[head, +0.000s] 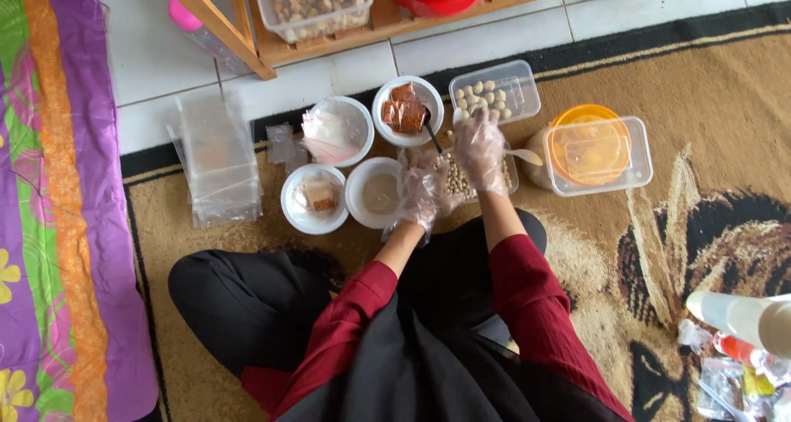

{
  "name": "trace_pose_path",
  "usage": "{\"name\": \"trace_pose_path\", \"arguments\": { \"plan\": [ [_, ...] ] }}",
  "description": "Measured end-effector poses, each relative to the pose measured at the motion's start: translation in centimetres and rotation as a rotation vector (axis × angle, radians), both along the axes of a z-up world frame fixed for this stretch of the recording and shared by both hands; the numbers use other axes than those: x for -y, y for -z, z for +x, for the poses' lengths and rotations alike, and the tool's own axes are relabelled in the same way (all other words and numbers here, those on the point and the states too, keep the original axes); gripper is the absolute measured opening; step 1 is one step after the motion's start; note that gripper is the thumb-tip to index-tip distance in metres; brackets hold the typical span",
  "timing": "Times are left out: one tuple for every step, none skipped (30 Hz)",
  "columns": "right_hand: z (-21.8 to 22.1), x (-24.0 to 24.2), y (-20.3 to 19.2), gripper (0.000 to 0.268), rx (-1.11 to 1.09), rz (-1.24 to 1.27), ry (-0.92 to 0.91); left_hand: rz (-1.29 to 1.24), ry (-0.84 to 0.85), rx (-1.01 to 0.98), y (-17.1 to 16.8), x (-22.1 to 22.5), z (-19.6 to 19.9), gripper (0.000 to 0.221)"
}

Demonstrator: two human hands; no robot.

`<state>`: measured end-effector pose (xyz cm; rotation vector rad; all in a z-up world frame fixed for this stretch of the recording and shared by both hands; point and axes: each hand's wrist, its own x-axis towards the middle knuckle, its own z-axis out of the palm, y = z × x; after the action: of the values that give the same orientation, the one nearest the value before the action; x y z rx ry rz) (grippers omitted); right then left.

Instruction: Packaging food ingredients into small plastic bags using a spoon.

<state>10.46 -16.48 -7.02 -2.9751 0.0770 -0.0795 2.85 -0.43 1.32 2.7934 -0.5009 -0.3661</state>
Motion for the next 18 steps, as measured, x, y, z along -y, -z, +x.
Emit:
{"name": "trace_pose_path", "arguments": {
  "plan": [
    [-0.5,-0.8,-1.4,0.023,-0.062,0.051,0.04,0.052,0.003,-0.002,1.8,0.1,0.5,0.083],
    [-1.0,-1.7,-2.7,0.028,-0.124,0.103,0.08,0.103,0.005,-0.005,3.7,0.2,1.0,0.084],
    [0.0,-2.1,-2.3,0.028,-0.121,0.103,0.079,0.104,0.005,-0.002,2.9,0.2,0.6,0.084],
    [0.9,-2.6,-1.9,0.029,-0.245,-0.065,0.103,0.063,-0.048,0.053,2.1,0.3,0.3,0.08],
    [1.7,-3.1,-1.4,0.032,-0.37,-0.231,0.128,0.024,-0.099,0.105,1.3,0.2,-0.2,0.077],
    [1.7,-3.5,-1.5,0.032,-0.371,-0.228,0.13,0.026,-0.096,0.105,0.5,0.2,-0.8,0.077],
    [1.8,-3.8,-1.6,0.048,-0.214,0.015,0.281,-0.036,-0.176,0.185,-0.4,0.1,-1.3,0.072],
    [2.0,-4.2,-1.7,0.075,-0.054,0.259,0.427,-0.098,-0.255,0.266,-1.2,0.0,-1.7,0.068],
    [2.7,-3.8,1.5,0.075,-0.056,0.258,0.425,-0.098,-0.257,0.264,0.0,-0.1,-1.7,0.068],
    [3.5,-3.3,4.7,0.067,-0.072,0.086,0.374,-0.176,-0.29,0.197,1.2,-0.2,-1.6,0.084],
    [4.0,-2.9,8.0,0.064,-0.087,-0.086,0.321,-0.254,-0.322,0.13,2.4,-0.4,-1.7,0.1],
    [4.6,-2.4,11.3,0.064,-0.088,-0.087,0.32,-0.254,-0.324,0.128,4.2,-0.7,-1.1,0.1],
    [5.2,-2.1,14.6,0.061,-0.005,-0.07,0.324,-0.157,-0.203,0.102,5.9,-1.2,-0.6,0.093],
    [5.8,-1.7,17.9,0.059,0.079,-0.052,0.328,-0.059,-0.081,0.075,7.6,-1.7,0.0,0.086],
    [5.1,-2.6,13.5,0.059,0.077,-0.052,0.325,-0.058,-0.083,0.073,7.3,-1.8,0.2,0.086],
    [4.3,-3.4,9.1,0.056,0.053,-0.081,0.305,-0.081,-0.091,0.078,7.1,-2.0,0.3,0.083],
    [3.5,-4.1,4.7,0.055,0.027,-0.111,0.286,-0.105,-0.098,0.081,6.9,-2.1,0.3,0.08],
    [3.4,-4.1,2.5,0.055,0.023,-0.112,0.286,-0.105,-0.098,0.077,5.3,-2.1,0.5,0.08]
  ]
}}
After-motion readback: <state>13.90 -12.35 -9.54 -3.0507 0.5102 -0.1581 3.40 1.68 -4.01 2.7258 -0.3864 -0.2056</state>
